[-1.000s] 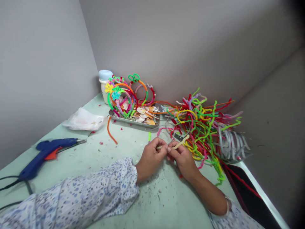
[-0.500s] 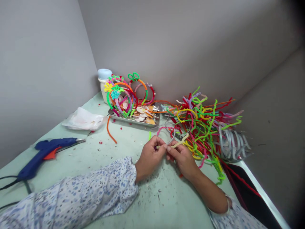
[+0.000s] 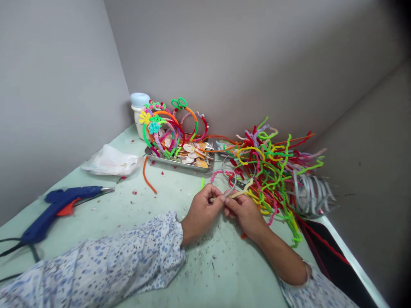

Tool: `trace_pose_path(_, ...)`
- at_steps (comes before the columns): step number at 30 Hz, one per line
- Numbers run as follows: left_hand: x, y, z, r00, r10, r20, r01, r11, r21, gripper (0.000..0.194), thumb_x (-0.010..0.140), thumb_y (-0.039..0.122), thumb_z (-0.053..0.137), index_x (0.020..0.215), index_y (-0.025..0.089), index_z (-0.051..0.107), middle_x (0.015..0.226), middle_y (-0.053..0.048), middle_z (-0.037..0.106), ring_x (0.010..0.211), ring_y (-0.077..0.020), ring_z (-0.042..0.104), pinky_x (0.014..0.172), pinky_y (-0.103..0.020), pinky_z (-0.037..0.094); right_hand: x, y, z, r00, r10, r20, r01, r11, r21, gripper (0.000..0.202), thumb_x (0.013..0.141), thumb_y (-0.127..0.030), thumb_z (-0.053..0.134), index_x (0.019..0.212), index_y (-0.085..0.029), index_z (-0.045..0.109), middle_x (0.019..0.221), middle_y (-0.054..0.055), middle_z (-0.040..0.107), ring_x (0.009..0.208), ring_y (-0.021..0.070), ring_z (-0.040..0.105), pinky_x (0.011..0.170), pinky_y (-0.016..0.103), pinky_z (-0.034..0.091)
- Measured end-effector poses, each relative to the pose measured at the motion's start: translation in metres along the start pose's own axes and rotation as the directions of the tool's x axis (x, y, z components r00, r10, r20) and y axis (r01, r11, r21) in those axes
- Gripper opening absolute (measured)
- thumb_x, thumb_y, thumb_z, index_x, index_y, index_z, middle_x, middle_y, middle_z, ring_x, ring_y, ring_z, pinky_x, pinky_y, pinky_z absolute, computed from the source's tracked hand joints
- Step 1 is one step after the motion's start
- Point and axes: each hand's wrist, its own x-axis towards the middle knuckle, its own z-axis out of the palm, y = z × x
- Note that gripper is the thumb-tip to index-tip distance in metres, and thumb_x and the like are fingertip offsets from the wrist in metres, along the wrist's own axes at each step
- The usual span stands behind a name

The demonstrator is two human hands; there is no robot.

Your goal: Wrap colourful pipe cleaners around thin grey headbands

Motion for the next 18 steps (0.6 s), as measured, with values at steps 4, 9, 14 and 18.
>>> trace_pose_path(4,-0.0002,-0.0001,-0.0003,1.0,-0.001,0.007,0.001,1.0,0.005,0.012,0.084,0.026,0.053,0.077,0.017,0.048,0.061,0.004,0.059,0.06,-0.0113,0.061,0.06,-0.022,0.046,0.0004,0.0003,0.0002,1.0,0.006,-0.022,-0.006,1.0,0.009,0.025,0.08,-0.04,0.062,0.072,-0.017,0.057,0.054,-0.004,0.056,0.048,0.0088,0.045,0.049,0.022,0.034)
trace_pose_path(9,-0.0008,0.0002,-0.0005,1.0,0.001,-0.007,-0.001,1.0,0.031,0.013,0.083,0.026,0.054,0.077,0.017,0.048,0.061,0.004,0.058,0.059,-0.0105,0.06,0.058,-0.021,0.044,0.0015,0.0016,0.001,0.998,0.019,-0.057,-0.017,0.999,0.034,0.026,0.076,-0.041,0.066,0.074,-0.016,0.059,0.053,-0.004,0.056,0.046,0.0088,0.045,0.047,0.022,0.034)
trace_pose_path(14,-0.0014,0.0004,-0.0004,1.0,0.017,0.007,-0.017,1.0,0.018,0.012,0.084,0.025,0.053,0.077,0.017,0.048,0.062,0.003,0.058,0.061,-0.0105,0.06,0.06,-0.021,0.045,0.0021,0.0021,0.0023,0.996,0.035,-0.077,-0.029,0.996,0.08,0.027,0.074,-0.041,0.068,0.083,-0.016,0.062,0.053,-0.004,0.057,0.045,0.0086,0.046,0.046,0.021,0.035)
trace_pose_path(18,-0.0018,0.0009,-0.0003,1.0,0.02,-0.006,-0.02,0.999,0.044,0.012,0.084,0.023,0.053,0.076,0.017,0.048,0.063,0.004,0.057,0.061,-0.0096,0.059,0.059,-0.02,0.044,0.002,0.0015,0.0026,0.995,0.04,-0.092,-0.031,0.995,0.097,0.028,0.074,-0.039,0.069,0.09,-0.016,0.061,0.053,-0.005,0.057,0.045,0.008,0.046,0.046,0.02,0.035)
